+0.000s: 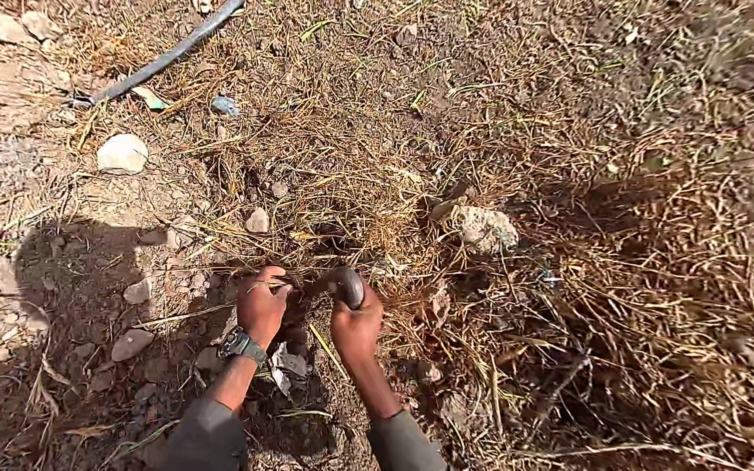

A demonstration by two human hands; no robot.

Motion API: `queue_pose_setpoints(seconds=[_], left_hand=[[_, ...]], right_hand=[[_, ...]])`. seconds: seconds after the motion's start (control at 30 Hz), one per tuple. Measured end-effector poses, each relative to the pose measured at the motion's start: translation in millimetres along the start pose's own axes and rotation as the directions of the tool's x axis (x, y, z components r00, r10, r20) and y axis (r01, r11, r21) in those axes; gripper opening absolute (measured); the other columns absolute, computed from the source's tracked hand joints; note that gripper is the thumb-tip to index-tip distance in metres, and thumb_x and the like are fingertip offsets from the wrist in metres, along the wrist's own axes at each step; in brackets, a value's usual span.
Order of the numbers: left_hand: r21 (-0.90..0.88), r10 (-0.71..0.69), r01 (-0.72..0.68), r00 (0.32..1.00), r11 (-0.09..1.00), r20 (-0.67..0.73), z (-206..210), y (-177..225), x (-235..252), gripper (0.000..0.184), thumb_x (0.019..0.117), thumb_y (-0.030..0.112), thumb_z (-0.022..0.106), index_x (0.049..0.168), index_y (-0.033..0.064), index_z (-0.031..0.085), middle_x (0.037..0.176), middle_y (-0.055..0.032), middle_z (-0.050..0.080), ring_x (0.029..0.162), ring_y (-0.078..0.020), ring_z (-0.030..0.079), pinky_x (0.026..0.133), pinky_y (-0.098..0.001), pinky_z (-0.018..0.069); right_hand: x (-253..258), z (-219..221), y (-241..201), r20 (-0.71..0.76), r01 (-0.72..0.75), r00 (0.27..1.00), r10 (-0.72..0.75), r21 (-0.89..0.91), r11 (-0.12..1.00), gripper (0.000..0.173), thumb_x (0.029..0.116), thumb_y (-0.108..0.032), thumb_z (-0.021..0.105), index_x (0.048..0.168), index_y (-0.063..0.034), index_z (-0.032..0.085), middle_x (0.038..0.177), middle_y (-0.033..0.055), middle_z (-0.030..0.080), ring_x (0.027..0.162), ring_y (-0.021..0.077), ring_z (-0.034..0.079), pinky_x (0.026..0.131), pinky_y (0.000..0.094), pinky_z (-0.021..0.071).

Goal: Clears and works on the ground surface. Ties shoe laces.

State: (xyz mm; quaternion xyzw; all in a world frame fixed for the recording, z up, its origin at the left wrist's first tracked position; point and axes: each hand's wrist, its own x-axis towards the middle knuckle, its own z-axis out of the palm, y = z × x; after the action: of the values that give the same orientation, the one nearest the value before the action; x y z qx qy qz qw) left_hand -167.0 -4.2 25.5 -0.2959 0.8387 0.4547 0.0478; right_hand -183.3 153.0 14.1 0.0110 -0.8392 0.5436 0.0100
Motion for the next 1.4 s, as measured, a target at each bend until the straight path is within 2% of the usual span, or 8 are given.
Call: queue_pose_setpoints(seconds=[0.13, 0.23, 0.4, 0.5, 0.6, 0.9, 1.23, 1.4], left_hand=[[0.129, 0.090, -0.096, 0.995, 0.987, 0.045, 28.1, -0.3, 9.6, 0.041, 0.0941, 0.013, 0.069, 0.134, 0.0169, 0.061, 0.113, -0.0211, 0.071, 0.103, -0.0454, 0.067, 0.085, -0.0686, 0.0529], [0.353, 0.029, -0.089, 0.984, 0.931, 0.173, 68.4, -15.8, 10.8, 0.041, 0.1016, 0.016, 0.059, 0.142, 0.0195, 0.058, 0.129, -0.0265, 0.062, 0.117, -0.0495, 0.060, 0.093, -0.0678, 0.0507], [0.514, -0.070, -0.158, 0.916, 0.843, 0.395, 59.5, -9.6, 16.3, 0.046, 0.0988, 0.014, 0.062, 0.145, 0.0122, 0.056, 0.124, -0.0296, 0.065, 0.118, -0.0515, 0.059, 0.098, -0.0660, 0.0479], [0.254, 0.232, -0.295, 0.940, 0.921, 0.250, 41.9, -40.8, 10.6, 0.045, 0.1003, 0.013, 0.059, 0.144, 0.0233, 0.059, 0.124, -0.0224, 0.067, 0.114, -0.0460, 0.062, 0.095, -0.0662, 0.0501], [0.203, 0.428, -0.414, 0.903, 0.887, -0.029, 22.9, -59.2, 6.7, 0.028, 0.1041, 0.014, 0.055, 0.129, 0.0141, 0.068, 0.116, -0.0104, 0.073, 0.109, -0.0311, 0.068, 0.098, -0.0580, 0.0532], [0.594, 0.039, -0.171, 0.973, 0.786, 0.229, 21.1, -20.1, -4.4, 0.024, 0.0920, 0.014, 0.070, 0.114, 0.0041, 0.073, 0.117, -0.0186, 0.071, 0.122, -0.0408, 0.059, 0.106, -0.0617, 0.0429], [0.462, -0.076, -0.023, 0.978, 0.886, 0.194, -41.1, -10.7, 8.9, 0.025, 0.1025, 0.019, 0.059, 0.120, 0.0077, 0.072, 0.117, -0.0247, 0.070, 0.109, -0.0466, 0.066, 0.089, -0.0691, 0.0511], [0.303, 0.214, -0.175, 0.972, 0.937, -0.101, -123.6, -26.2, 15.6, 0.019, 0.0994, 0.014, 0.064, 0.111, 0.0084, 0.078, 0.112, -0.0153, 0.074, 0.106, -0.0312, 0.071, 0.096, -0.0559, 0.0554]], right_hand=[[-12.9, 14.4, 22.7, 0.040, -0.102, 0.994, 0.101, 0.005, 0.995, 0.017, 0.0938, -0.015, 0.071, 0.110, -0.0200, 0.070, 0.072, 0.0018, 0.065, 0.057, 0.0171, 0.062, 0.048, 0.0415, 0.0528], [-24.7, -23.1, -7.4, -0.058, -0.111, 0.992, 0.115, 0.072, 0.991, 0.010, 0.0920, -0.015, 0.073, 0.102, -0.0171, 0.071, 0.067, 0.0013, 0.064, 0.052, 0.0164, 0.060, 0.046, 0.0376, 0.0516], [-38.4, -69.1, -33.0, -0.210, -0.059, 0.971, 0.111, 0.240, 0.969, 0.017, 0.0862, -0.007, 0.073, 0.103, -0.0056, 0.069, 0.069, 0.0094, 0.066, 0.048, 0.0219, 0.059, 0.042, 0.0381, 0.0521], [-44.0, -57.5, -14.4, -0.249, -0.032, 0.962, 0.111, 0.301, 0.953, 0.014, 0.0871, -0.009, 0.073, 0.099, -0.0064, 0.067, 0.069, 0.0095, 0.063, 0.048, 0.0222, 0.057, 0.042, 0.0384, 0.0511], [-57.0, -30.6, 21.8, -0.225, -0.095, 0.959, 0.175, 0.326, 0.941, 0.016, 0.0885, -0.008, 0.072, 0.103, -0.0065, 0.068, 0.071, 0.0093, 0.065, 0.050, 0.0219, 0.058, 0.044, 0.0388, 0.0515], [-75.9, -9.3, 50.8, -0.149, 0.032, 0.989, -0.006, 0.176, 0.984, 0.008, 0.0873, -0.006, 0.073, 0.094, -0.0078, 0.069, 0.073, 0.0012, 0.068, 0.059, 0.0135, 0.065, 0.053, 0.0326, 0.0571], [-69.2, -13.1, 67.5, -0.133, 0.013, 0.991, 0.015, 0.212, 0.977, 0.009, 0.0866, -0.005, 0.071, 0.095, -0.0082, 0.068, 0.072, 0.0016, 0.065, 0.054, 0.0137, 0.060, 0.049, 0.0331, 0.0532], [-59.7, -10.2, 59.4, -0.109, -0.019, 0.993, 0.041, 0.200, 0.980, 0.012, 0.0908, -0.007, 0.069, 0.102, -0.0063, 0.068, 0.073, 0.0035, 0.064, 0.052, 0.0153, 0.058, 0.046, 0.0353, 0.0510]])
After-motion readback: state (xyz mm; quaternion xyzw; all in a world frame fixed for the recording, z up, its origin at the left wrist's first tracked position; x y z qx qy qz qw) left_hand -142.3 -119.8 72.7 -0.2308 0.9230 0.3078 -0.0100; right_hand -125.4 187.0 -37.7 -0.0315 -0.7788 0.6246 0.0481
